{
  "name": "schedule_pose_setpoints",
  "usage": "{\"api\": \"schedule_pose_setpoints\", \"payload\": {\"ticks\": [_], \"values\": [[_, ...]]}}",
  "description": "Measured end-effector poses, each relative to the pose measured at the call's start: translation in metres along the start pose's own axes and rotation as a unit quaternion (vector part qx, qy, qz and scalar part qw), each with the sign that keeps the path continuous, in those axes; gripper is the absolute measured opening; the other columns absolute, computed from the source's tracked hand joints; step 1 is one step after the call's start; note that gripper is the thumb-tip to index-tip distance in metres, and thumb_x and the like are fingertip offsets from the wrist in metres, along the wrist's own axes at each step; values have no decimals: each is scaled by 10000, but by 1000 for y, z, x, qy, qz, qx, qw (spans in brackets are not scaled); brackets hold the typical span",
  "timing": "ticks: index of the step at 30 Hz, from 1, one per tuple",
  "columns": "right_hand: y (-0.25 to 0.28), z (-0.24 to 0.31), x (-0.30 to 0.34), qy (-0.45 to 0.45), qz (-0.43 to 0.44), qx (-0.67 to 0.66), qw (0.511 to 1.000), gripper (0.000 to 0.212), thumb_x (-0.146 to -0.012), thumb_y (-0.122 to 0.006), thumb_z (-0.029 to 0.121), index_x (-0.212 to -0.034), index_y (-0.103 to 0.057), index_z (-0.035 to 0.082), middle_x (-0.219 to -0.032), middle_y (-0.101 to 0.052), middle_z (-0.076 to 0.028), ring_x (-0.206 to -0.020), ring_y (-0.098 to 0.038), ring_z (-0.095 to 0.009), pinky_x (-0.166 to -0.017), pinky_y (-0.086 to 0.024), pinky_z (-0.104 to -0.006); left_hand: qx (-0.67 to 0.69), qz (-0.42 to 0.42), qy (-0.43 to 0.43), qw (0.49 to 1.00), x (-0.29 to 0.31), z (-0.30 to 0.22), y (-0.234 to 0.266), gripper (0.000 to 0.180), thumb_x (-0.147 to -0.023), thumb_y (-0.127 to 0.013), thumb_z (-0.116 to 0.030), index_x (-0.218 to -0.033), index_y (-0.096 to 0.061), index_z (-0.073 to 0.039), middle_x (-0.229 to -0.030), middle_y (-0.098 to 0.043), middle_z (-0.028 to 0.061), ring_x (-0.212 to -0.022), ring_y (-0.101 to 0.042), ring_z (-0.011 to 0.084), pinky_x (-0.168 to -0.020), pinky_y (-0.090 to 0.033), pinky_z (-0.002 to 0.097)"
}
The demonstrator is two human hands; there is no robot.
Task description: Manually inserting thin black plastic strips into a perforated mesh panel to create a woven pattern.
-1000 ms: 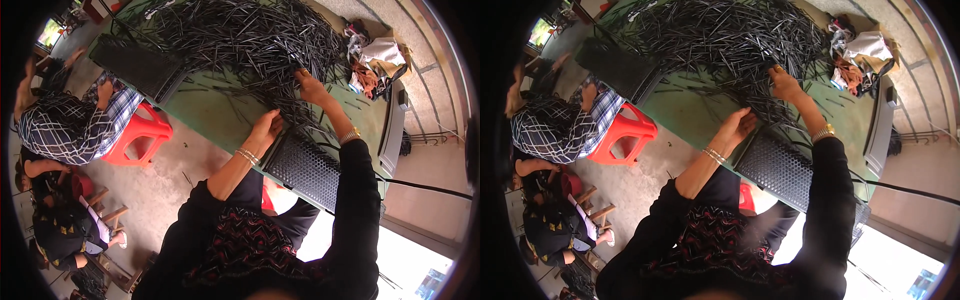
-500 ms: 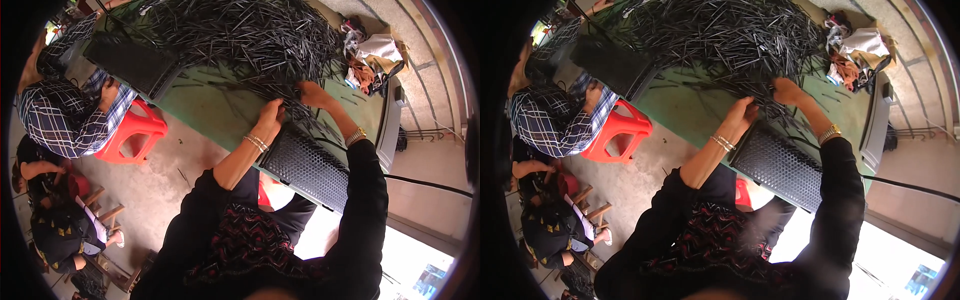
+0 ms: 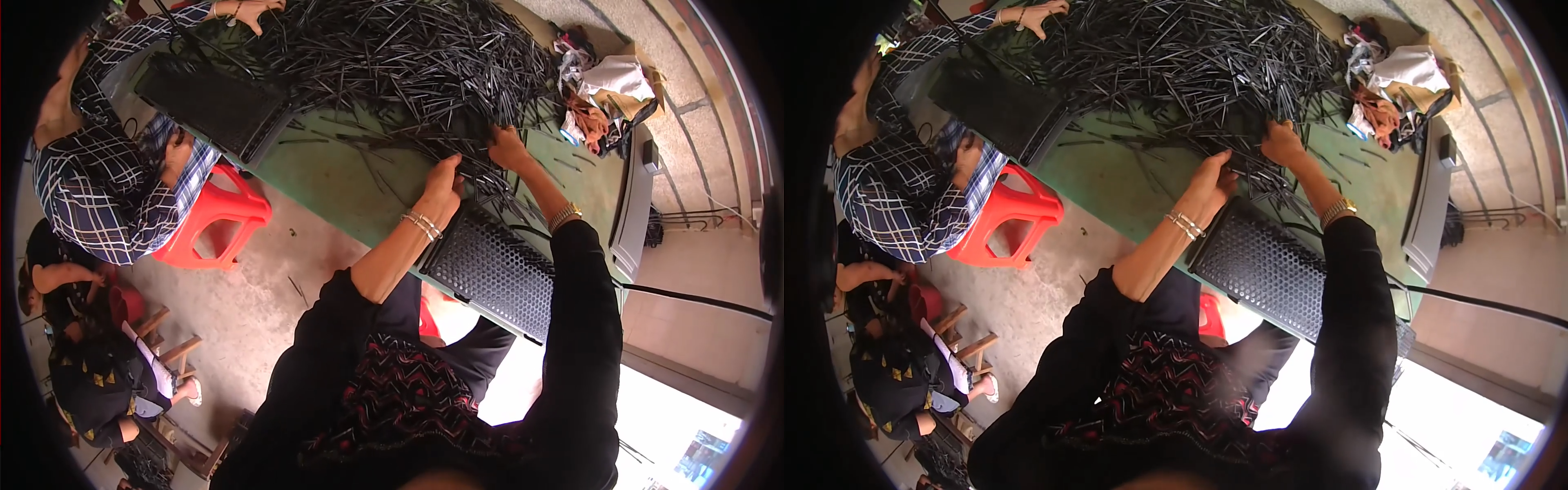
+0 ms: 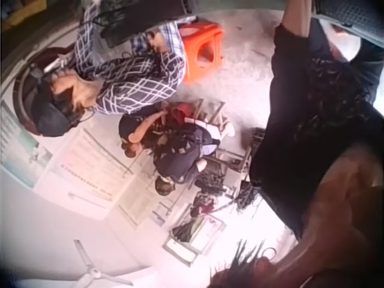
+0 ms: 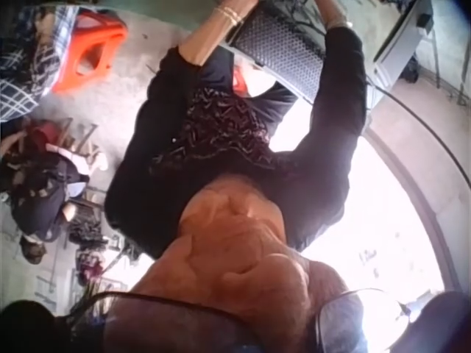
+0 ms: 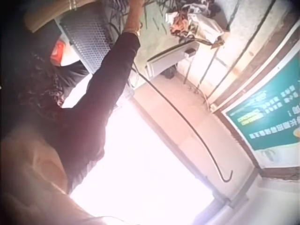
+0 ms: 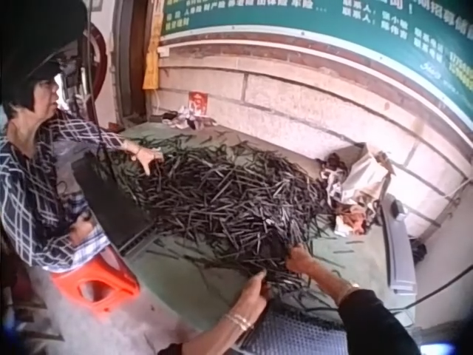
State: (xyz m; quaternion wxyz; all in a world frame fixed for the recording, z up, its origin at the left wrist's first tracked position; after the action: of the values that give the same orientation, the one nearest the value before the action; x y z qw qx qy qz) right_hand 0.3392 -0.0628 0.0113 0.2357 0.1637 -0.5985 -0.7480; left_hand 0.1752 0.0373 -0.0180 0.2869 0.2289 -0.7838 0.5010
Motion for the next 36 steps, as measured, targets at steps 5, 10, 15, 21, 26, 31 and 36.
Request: {"api": "schedule_pose_setpoints", "payload": {"ticks": [5, 10, 15, 21, 26, 31, 36], "values": [[1, -12, -6, -13, -8, -112, 994, 321, -827, -572, 217, -1030, -614, -29, -853, -661, -236, -843, -624, -431, -742, -486, -457, -17, -25, -10, 999, -3, 0, -5, 85, -861, -673, -219, -882, -636, -146, -758, -598, -2, -627, -510, 130, -539, -407, 278], [7, -13, -1, -131, 68, -143, 979, 352, -818, -596, 274, -963, -635, -44, -835, -674, -217, -832, -653, -401, -721, -487, -439, -7, -18, -13, 1000, -12, 2, -14, 99, -855, -683, -217, -893, -642, -135, -766, -597, 9, -615, -500, 143, -530, -407, 296], [9, 14, 17, -36, 149, -86, 984, 375, -877, -505, 266, -1007, -608, -71, -953, -644, -266, -951, -615, -415, -801, -472, -451, -19, -59, -34, 998, 12, -5, -27, 172, -839, -703, -216, -878, -620, -71, -835, -597, 10, -705, -530, 143, -607, -432, 327], [15, 36, 30, 31, 165, -106, 980, 332, -927, -432, 212, -1077, -591, -38, -1119, -599, -274, -1065, -564, -419, -855, -456, -457, -50, -29, -53, 997, -12, -1, -31, 418, -856, -704, -271, -1139, -576, 10, -1204, -587, 108, -1077, -542, 208, -945, -424, 375], [32, 69, 35, 159, 146, -24, 976, 321, -944, -439, 235, -1041, -581, -36, -1052, -612, -267, -997, -588, -409, -838, -456, -470, -17, 25, -13, 999, -69, 1, -17, 635, -858, -699, -371, -1277, -483, 54, -1381, -475, 152, -1253, -448, 250, -1049, -352, 436], [47, 46, 54, 85, 73, -45, 993, 319, -937, -486, 278, -990, -593, -18, -991, -632, -236, -937, -597, -408, -804, -464, -465, -12, 18, 20, 1000, -48, 17, -43, 642, -861, -678, -430, -1258, -491, 38, -1323, -523, 148, -1178, -517, 268, -966, -432, 485], [110, 75, 65, 58, -34, 20, 998, 255, -924, -514, 265, -956, -625, 37, -935, -635, -212, -902, -598, -418, -772, -472, -472, 51, 141, -23, 988, -14, -3, -74, 315, -949, -550, -398, -1080, -589, -114, -1018, -644, 45, -905, -634, 174, -793, -532, 395]]}}
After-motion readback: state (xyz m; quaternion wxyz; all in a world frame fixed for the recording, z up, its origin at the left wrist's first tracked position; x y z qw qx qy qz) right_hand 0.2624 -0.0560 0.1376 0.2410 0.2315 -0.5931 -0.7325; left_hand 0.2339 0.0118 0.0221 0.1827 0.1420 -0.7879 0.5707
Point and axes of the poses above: each hand's wrist, its own x-axis away from the middle knuckle, its own y-axis out of the back of the hand, z = x × y, the point moved 6 cm from there along -x, towards the middle knuckle
